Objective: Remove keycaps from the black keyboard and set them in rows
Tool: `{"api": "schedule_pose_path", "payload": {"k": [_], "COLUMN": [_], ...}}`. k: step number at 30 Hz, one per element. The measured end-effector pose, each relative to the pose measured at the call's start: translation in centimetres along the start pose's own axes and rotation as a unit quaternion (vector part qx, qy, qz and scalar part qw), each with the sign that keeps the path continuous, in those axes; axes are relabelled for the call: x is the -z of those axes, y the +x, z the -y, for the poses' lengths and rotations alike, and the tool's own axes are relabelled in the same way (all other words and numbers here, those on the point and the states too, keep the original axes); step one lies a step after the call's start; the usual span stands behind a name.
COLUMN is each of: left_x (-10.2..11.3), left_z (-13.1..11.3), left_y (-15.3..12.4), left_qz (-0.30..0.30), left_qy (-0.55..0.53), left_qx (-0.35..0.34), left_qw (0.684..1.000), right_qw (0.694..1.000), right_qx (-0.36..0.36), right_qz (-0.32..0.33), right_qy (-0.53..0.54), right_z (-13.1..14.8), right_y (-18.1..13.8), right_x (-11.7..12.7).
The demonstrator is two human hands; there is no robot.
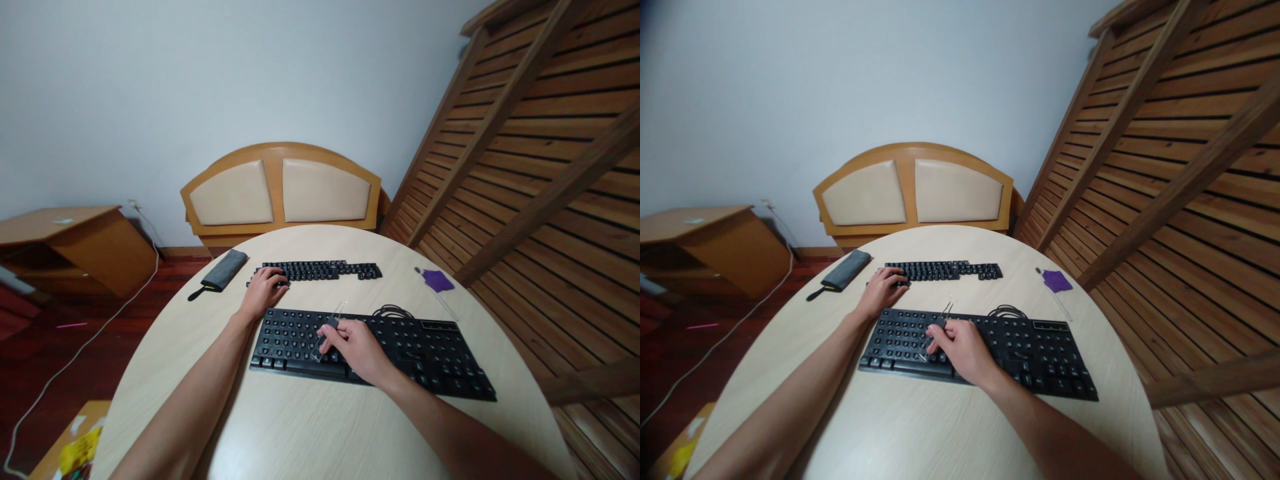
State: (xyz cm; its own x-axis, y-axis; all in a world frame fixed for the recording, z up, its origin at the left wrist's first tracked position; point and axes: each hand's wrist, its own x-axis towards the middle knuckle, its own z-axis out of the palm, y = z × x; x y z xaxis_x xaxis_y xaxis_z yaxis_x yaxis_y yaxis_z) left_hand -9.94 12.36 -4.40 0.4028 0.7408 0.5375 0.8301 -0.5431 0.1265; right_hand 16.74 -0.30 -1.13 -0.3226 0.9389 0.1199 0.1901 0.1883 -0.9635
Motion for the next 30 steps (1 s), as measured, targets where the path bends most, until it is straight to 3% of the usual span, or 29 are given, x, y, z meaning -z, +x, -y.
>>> {"api": "schedule_pose_path", "payload": {"k": [13, 20, 22, 25, 30], "left_x": [-0.3, 1.4, 2.3, 3.7, 5.1], "left_z": [0.1, -1.1, -2.5, -6.1, -13.1], "left_y": [0.0, 0.3, 0.3, -0.5, -3.7], "left_qz": [-0.014, -0.053, -0.072, -0.053, 0.085], "left_qy": [-0.016, -0.062, -0.074, -0.101, -0.175], "left_qx": [0.007, 0.025, 0.042, 0.042, 0.071], "left_qw": [1.000, 0.996, 0.994, 0.993, 0.978], "right_qw": [1.000, 1.000, 1.000, 1.000, 0.999], "right_qx": [-0.007, 0.019, 0.017, 0.010, 0.019], "right_qz": [0.002, -0.011, -0.015, -0.022, -0.031], "right_qy": [0.002, 0.004, 0.005, 0.004, 0.023], "right_z": [-0.3, -0.5, -0.5, -0.4, -0.3], "right_y": [0.0, 0.0, 0.0, 0.0, 0.0], "right_x": [-0.1, 0.0, 0.1, 0.2, 0.2]}}
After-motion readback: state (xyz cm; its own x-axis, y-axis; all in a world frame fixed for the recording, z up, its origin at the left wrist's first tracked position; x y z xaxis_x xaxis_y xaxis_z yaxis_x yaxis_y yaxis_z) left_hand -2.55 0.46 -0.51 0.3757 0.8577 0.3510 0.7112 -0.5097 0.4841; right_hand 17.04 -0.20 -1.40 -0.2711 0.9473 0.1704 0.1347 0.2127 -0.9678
